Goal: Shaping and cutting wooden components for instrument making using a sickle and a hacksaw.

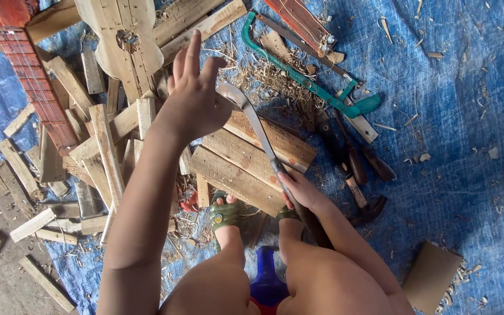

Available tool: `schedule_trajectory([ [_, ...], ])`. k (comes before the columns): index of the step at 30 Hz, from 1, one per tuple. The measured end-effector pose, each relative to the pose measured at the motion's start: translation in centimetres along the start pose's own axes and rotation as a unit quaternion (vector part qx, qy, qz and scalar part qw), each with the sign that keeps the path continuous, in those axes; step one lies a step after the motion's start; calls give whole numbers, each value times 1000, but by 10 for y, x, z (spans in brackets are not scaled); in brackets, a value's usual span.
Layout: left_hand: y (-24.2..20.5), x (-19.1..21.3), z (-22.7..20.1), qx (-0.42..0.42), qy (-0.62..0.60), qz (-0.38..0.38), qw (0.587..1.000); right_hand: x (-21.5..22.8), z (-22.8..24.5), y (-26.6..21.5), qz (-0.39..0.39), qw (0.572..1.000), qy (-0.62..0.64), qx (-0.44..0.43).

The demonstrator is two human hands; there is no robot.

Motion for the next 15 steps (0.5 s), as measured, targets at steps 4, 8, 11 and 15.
schedule_trajectory([
  [4, -1, 1, 8, 1, -26, 96, 995, -5, 5, -3, 2, 1000, -6, 4],
  [8, -5, 8, 18, -17, -64, 35, 997, -5, 13, -10, -13, 1000, -13, 25],
  [11, -4, -18, 31, 2, -31, -68, 997, 8, 7, 0, -13, 997, -37, 63],
  [15, 0, -29, 17, 12, 94, -109, 990, -11, 44, -24, -12, 990, -93, 109],
])
Point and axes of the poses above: each hand's wrist, its own y-axis towards the middle knuckle, its own x-axis out of the back of the hand, z = x × y, the point moved 4 cm from there along y, towards the middle knuckle, and after that the axes turned 11 degrees about y, right-handed, at the moved point
